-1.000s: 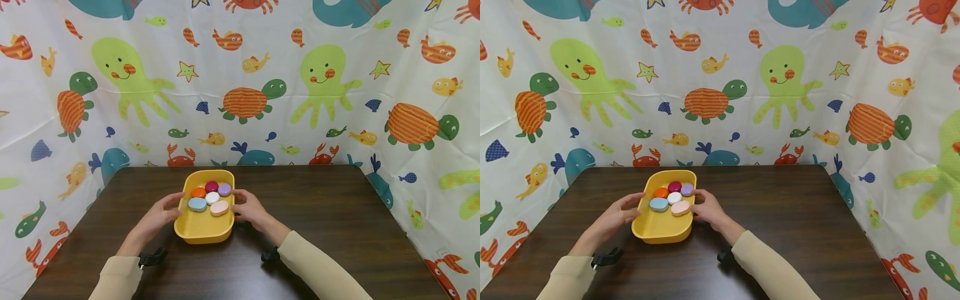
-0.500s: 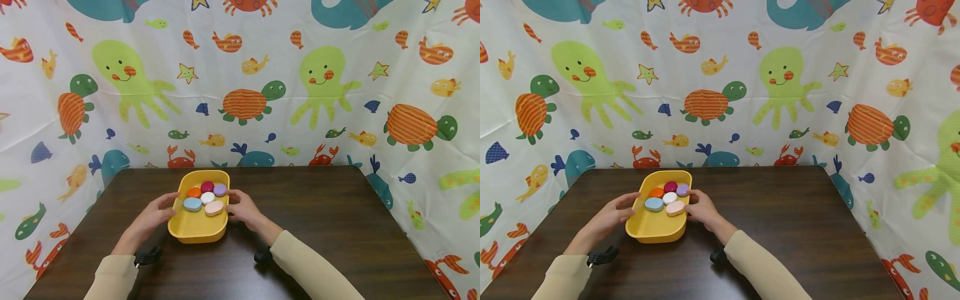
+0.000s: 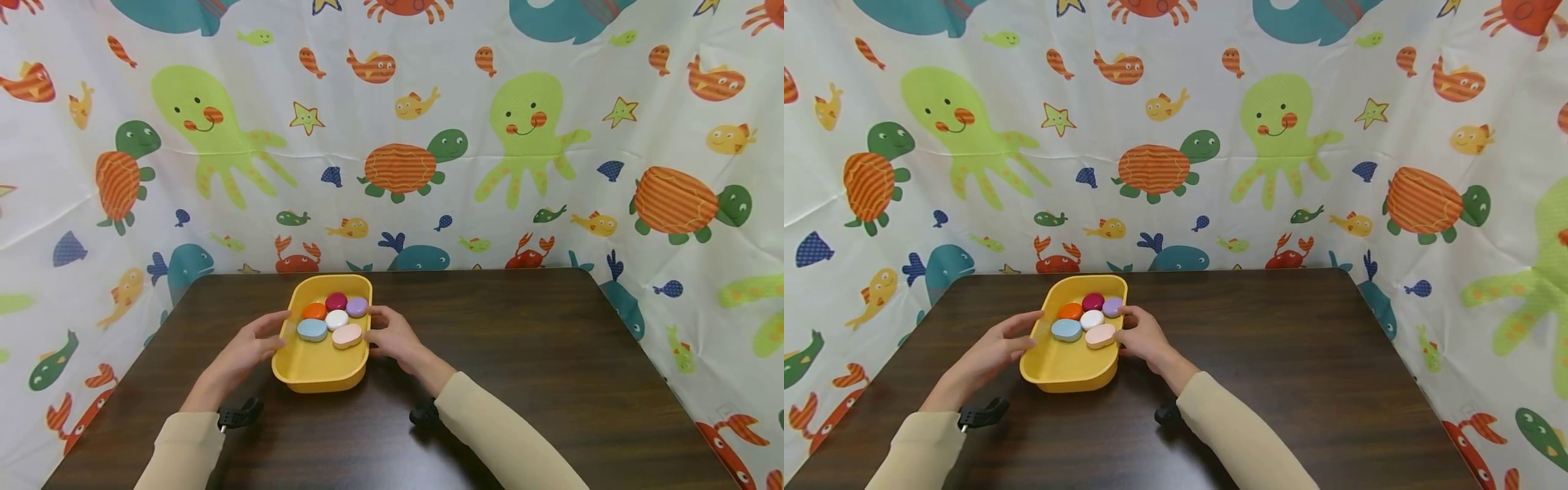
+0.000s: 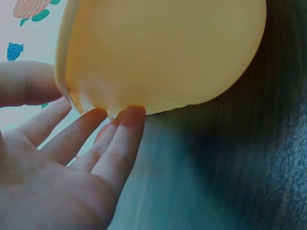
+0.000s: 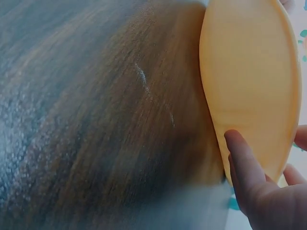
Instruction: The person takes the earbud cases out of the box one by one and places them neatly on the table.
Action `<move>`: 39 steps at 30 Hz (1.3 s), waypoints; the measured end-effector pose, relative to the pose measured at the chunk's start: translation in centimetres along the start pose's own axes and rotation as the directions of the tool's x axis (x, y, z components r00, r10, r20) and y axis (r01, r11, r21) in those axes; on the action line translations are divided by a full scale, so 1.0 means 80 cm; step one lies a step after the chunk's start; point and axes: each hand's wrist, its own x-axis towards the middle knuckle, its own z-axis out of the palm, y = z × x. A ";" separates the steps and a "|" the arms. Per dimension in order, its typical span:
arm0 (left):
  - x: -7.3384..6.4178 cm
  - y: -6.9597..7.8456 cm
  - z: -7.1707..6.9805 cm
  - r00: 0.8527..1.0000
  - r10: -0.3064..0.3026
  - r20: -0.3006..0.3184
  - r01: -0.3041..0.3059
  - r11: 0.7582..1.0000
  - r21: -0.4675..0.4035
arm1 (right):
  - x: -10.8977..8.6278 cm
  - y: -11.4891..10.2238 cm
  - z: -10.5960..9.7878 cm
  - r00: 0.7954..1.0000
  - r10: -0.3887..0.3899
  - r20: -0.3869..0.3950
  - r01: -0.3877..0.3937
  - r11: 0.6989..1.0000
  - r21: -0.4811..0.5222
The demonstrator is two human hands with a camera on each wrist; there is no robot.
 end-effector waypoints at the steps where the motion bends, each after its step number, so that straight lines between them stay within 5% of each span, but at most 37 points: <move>1: 0.001 0.000 -0.001 1.000 -0.003 -0.002 0.003 1.000 -0.003 | 0.001 0.000 0.000 1.000 0.000 -0.003 0.000 1.000 0.001; 39: -0.009 -0.017 -0.013 0.998 0.011 0.059 -0.011 1.000 0.012 | 0.004 -0.003 0.002 1.000 -0.010 0.027 0.011 0.999 -0.040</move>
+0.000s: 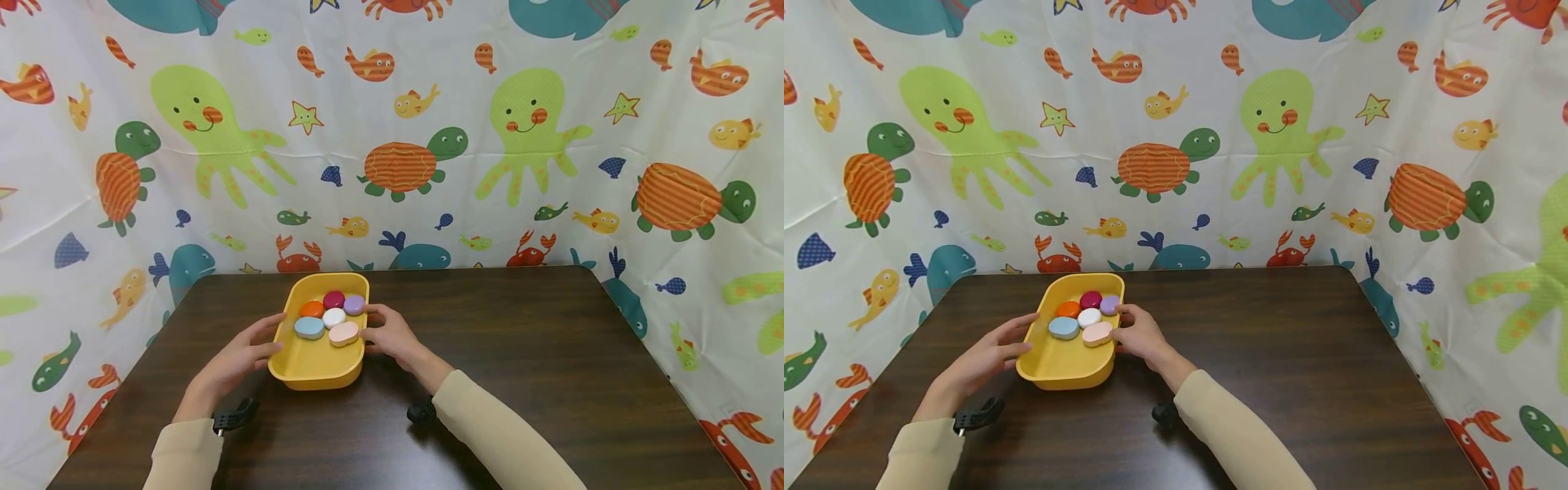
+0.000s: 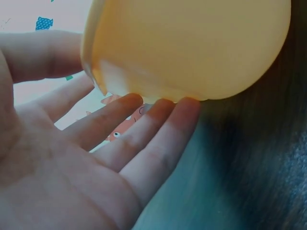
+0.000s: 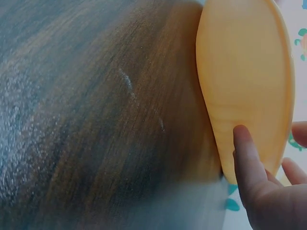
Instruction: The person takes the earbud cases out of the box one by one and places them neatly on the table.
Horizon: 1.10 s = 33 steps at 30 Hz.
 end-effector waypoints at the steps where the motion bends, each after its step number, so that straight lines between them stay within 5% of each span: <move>1: 0.000 0.000 0.000 1.000 0.005 0.000 -0.005 1.000 0.003 | -0.001 0.000 0.000 1.000 -0.001 -0.001 0.001 1.000 -0.008; 33: -0.008 0.001 0.005 0.999 0.018 -0.044 -0.019 1.000 -0.019 | -0.011 -0.010 -0.009 0.995 -0.098 0.031 0.102 0.977 -0.187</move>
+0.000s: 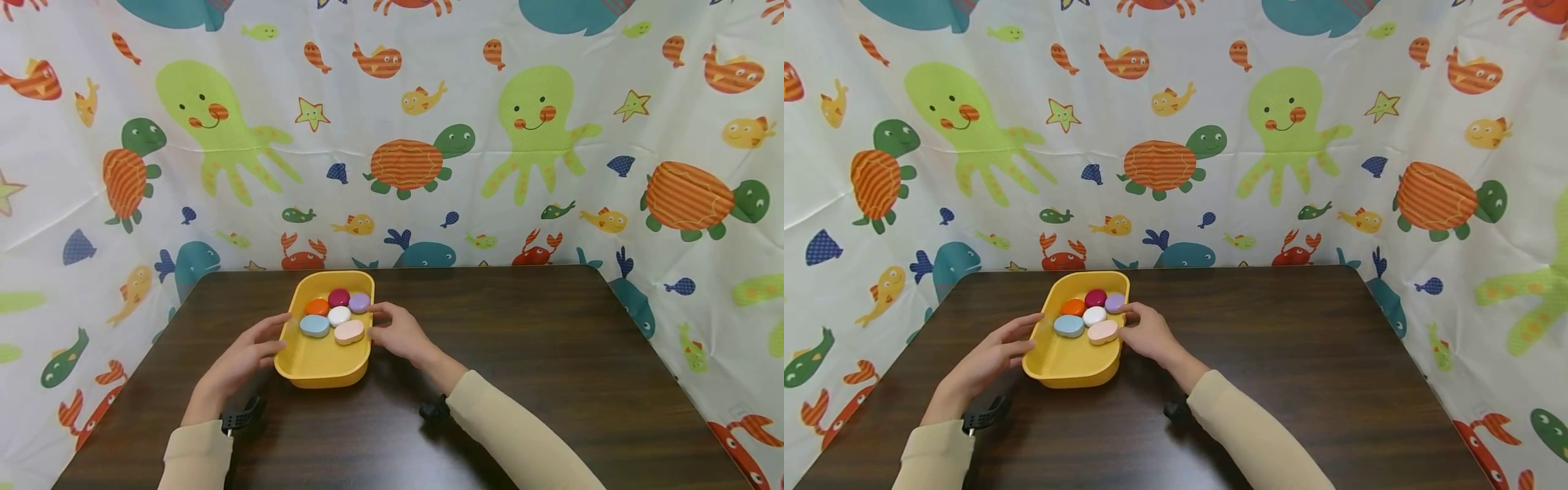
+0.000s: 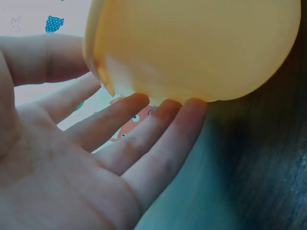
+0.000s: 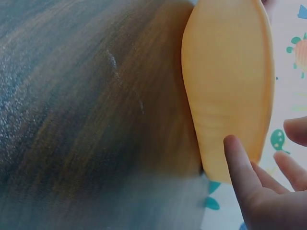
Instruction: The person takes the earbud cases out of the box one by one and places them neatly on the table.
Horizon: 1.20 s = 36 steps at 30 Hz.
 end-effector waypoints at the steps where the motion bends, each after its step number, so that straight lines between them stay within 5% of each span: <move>1: 0.001 0.000 0.000 1.000 0.001 0.002 -0.001 1.000 -0.001 | 0.001 0.000 0.000 1.000 -0.003 0.001 0.003 1.000 -0.010; 24: 0.004 -0.001 -0.001 1.000 0.012 -0.001 -0.012 1.000 -0.001 | 0.003 -0.024 -0.010 0.995 -0.096 0.030 0.101 0.956 -0.275; 29: 0.005 -0.002 -0.001 1.000 0.009 -0.003 -0.009 1.000 -0.009 | 0.006 -0.035 -0.008 0.989 -0.132 0.065 0.147 0.919 -0.367; 36: 0.005 -0.003 0.001 1.000 0.006 -0.012 -0.007 1.000 -0.010 | 0.008 -0.053 -0.002 0.980 -0.173 0.101 0.200 0.826 -0.527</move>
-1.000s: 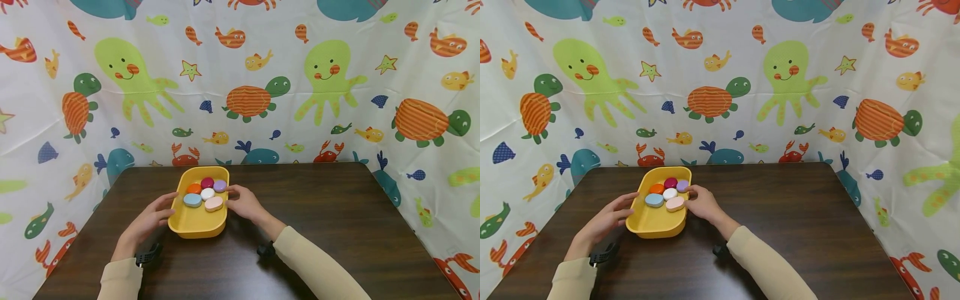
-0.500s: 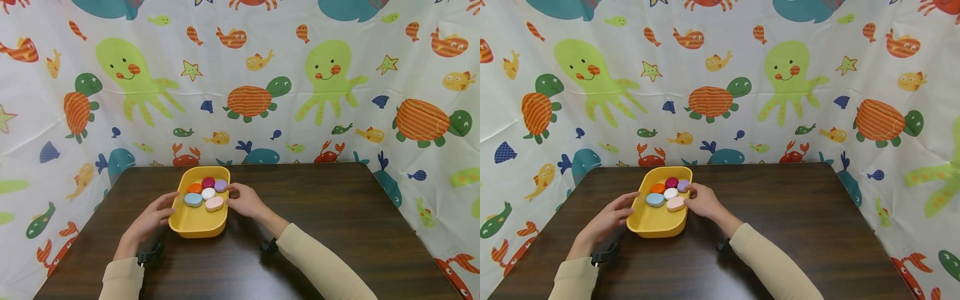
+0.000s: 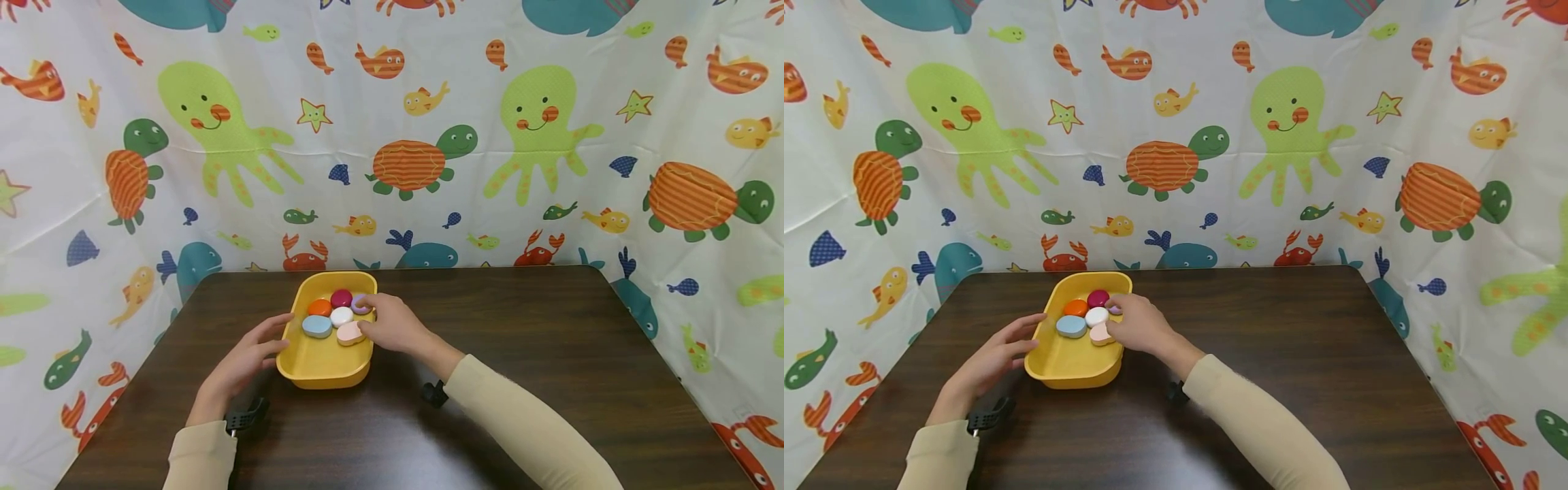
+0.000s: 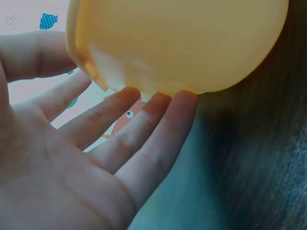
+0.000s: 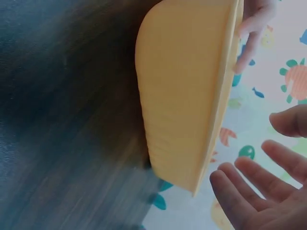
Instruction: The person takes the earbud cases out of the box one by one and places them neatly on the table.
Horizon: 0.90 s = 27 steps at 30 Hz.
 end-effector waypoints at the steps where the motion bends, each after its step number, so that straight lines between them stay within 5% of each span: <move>1: 0.000 0.000 0.000 1.000 0.000 -0.001 0.000 1.000 0.000 | 0.001 -0.002 0.000 1.000 -0.009 0.002 0.009 1.000 -0.015; 27: 0.003 -0.002 -0.001 1.000 -0.002 0.005 0.002 1.000 -0.012 | 0.039 -0.034 0.026 0.991 -0.081 0.105 0.115 0.918 -0.378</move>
